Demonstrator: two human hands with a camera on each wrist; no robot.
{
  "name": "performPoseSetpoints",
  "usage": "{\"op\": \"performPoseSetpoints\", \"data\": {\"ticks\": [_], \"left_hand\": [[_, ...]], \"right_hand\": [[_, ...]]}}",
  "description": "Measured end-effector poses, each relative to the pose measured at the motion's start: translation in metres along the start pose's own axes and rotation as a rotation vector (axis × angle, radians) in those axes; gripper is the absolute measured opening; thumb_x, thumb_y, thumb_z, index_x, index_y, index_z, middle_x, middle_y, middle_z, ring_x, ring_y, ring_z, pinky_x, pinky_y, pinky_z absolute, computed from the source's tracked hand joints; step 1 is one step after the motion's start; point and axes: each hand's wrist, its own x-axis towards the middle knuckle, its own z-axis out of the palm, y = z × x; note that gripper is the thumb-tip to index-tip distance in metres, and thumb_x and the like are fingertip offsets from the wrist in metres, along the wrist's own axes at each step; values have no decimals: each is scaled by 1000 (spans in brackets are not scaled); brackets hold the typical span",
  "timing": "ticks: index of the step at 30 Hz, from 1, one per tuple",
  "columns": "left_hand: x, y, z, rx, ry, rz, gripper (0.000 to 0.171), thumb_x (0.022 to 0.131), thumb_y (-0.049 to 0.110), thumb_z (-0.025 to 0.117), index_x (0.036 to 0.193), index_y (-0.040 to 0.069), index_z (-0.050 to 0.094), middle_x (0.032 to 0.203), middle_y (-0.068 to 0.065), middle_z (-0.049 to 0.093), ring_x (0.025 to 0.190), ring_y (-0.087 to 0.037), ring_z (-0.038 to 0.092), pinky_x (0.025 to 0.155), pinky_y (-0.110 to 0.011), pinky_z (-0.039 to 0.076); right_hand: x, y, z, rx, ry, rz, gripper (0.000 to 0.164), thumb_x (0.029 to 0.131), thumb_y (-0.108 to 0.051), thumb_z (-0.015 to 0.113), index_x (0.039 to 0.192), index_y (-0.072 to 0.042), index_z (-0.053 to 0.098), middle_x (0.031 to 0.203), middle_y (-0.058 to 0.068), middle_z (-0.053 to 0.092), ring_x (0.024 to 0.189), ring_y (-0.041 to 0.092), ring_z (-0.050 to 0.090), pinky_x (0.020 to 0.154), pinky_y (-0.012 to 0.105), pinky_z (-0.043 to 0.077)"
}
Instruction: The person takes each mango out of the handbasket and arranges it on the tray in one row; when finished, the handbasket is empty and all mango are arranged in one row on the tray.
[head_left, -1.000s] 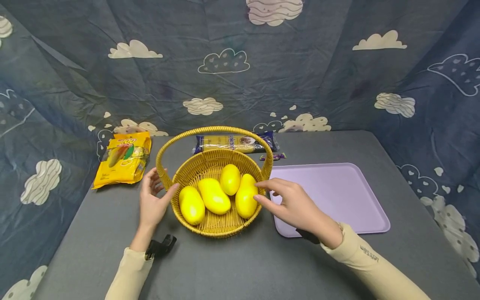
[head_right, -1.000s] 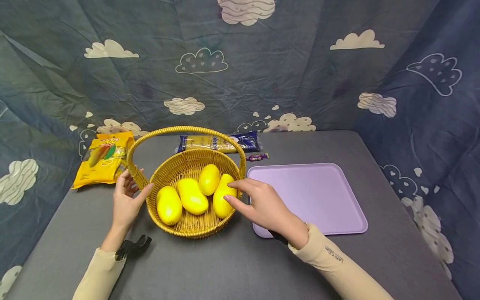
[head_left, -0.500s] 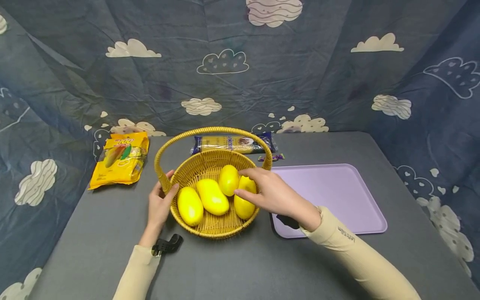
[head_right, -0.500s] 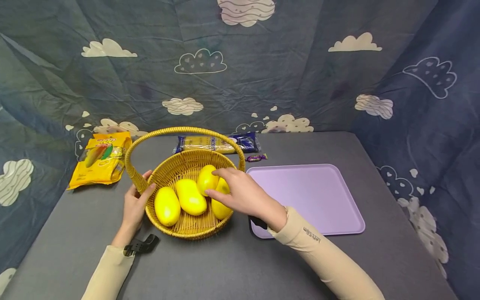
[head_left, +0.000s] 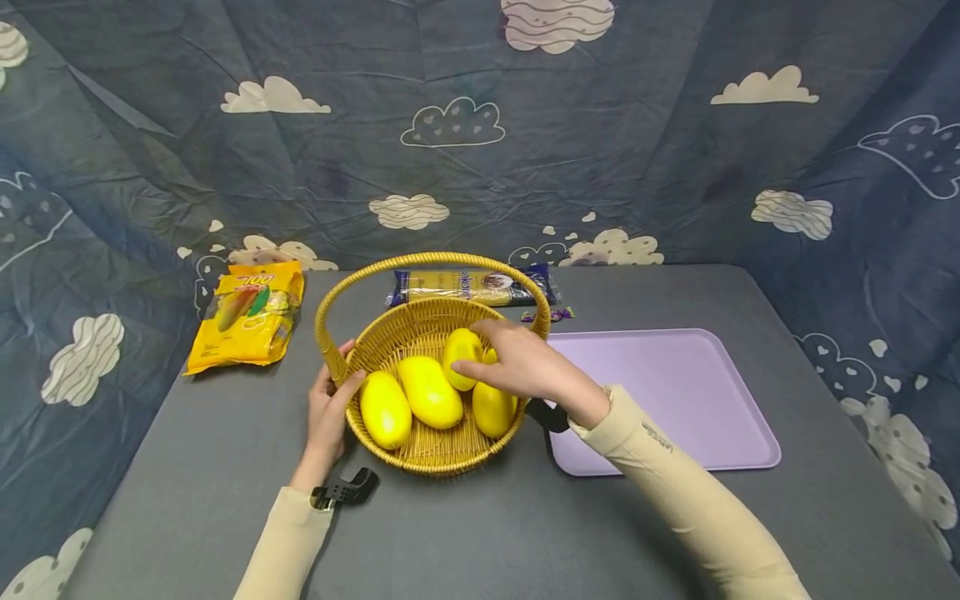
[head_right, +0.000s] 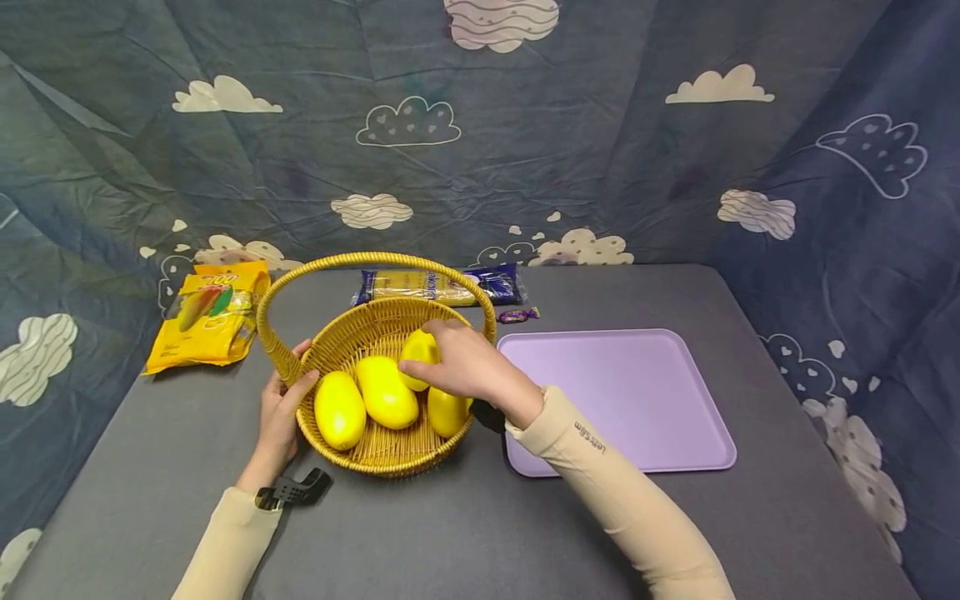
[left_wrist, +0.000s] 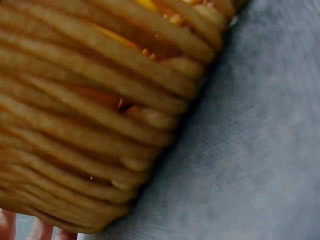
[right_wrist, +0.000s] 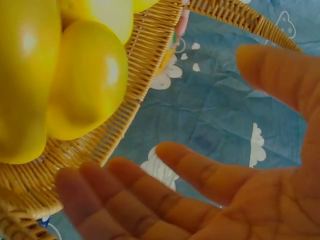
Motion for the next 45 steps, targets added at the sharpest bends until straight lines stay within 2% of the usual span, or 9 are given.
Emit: {"op": "performPoseSetpoints", "data": {"ticks": [6,10,13,19,27,31,36,40,45], "left_hand": [[0,-3,-1,-18,2,75,36,90,1,60,125,-3,54,125,-8,55,112,-20,48,89,-26,37],[1,-4,0,-39,-3,108,30,90,-1,60,119,-4,56,119,-11,56,115,-21,47,92,-27,37],[1,-4,0,-41,0,108,29,89,-1,60,118,-2,57,118,-11,56,113,-20,48,90,-27,37],[2,-4,1,-32,-7,101,32,89,0,60,119,-8,53,117,-10,55,109,-20,48,88,-27,37],[3,-6,0,-36,-4,101,29,89,-2,60,117,-8,53,118,-11,54,107,-20,48,87,-27,38],[3,-6,0,-42,-9,106,30,89,-1,60,117,-9,53,119,-12,54,108,-20,48,87,-27,37],[3,-6,1,-38,-9,104,29,89,-2,60,117,-8,53,119,-13,53,108,-20,48,88,-27,37],[3,-5,0,-35,-8,100,30,89,-2,59,117,-9,52,121,-13,53,112,-20,47,89,-27,37],[3,-5,1,-33,-11,97,31,89,-3,59,118,-10,51,122,-14,53,113,-20,46,91,-28,36]], "right_hand": [[14,-5,3,-32,-74,53,72,90,-49,58,141,-2,39,136,17,47,125,32,42,100,44,36],[25,-7,5,-21,-88,89,72,90,-49,57,141,-3,39,137,17,45,125,30,41,99,43,36],[33,-9,7,-39,-102,121,72,90,-50,57,141,-2,39,136,18,46,123,30,43,98,43,37],[53,-12,13,-155,-129,147,71,90,-51,58,135,2,42,121,20,55,110,31,53,89,40,43],[72,-12,19,-195,-139,214,79,84,-59,60,131,3,45,114,18,58,98,25,56,81,34,45],[76,-9,22,-181,-144,238,80,82,-60,62,129,4,46,111,17,59,94,24,55,78,33,45],[77,-3,24,-123,-151,264,86,80,-62,63,132,3,43,113,16,59,95,23,56,81,33,45],[79,1,26,-108,-159,265,87,80,-63,62,133,3,42,113,16,59,95,23,56,82,34,45],[81,5,28,-107,-183,264,85,82,-61,61,135,3,41,108,16,60,91,23,57,78,33,45]]}}
